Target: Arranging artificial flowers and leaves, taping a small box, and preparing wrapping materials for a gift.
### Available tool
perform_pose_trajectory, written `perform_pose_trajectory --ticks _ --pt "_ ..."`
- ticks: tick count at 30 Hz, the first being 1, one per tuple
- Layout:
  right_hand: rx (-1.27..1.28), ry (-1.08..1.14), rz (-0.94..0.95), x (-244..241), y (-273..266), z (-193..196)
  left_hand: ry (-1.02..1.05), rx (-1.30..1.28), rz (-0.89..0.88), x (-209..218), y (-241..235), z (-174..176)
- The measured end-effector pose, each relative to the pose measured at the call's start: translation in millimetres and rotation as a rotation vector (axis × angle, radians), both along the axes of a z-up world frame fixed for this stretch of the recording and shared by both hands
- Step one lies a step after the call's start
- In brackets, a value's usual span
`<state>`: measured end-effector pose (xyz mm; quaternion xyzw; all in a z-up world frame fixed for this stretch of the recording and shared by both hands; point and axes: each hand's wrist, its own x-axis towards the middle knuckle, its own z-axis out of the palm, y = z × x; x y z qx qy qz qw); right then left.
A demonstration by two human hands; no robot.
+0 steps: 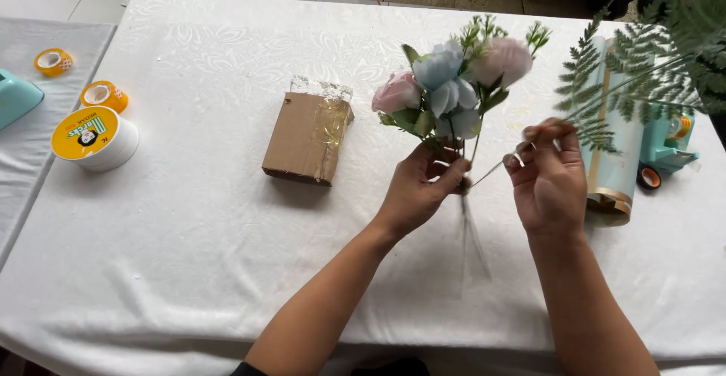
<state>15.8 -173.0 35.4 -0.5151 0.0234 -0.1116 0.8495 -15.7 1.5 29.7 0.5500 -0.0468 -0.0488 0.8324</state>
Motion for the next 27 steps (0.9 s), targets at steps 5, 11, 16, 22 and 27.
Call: perform_pose_trajectory --ticks 5,11,16,22,27 --pt "-0.109 0.008 -0.284 6.6 -25.7 21.6 0.047 0.038 0.046 7.2 17.5 1.1" --pt "-0.873 0.101 0.008 -0.1 -12.5 -8.4 0.079 -0.125 0.202 7.9 16.9 -0.1" --pt "-1.792 -0.283 -0.235 -10.2 -4.9 -19.5 0.116 -0.175 0.243 8.9 17.6 -2.8" --pt "-1.709 -0.461 -0.115 -24.9 16.1 0.8 0.096 -0.178 0.204 12.8 12.7 -17.8" --pt "-2.057 0.239 -0.523 -20.0 -45.1 22.1 0.104 -0.166 0.118 13.6 14.9 -20.5"
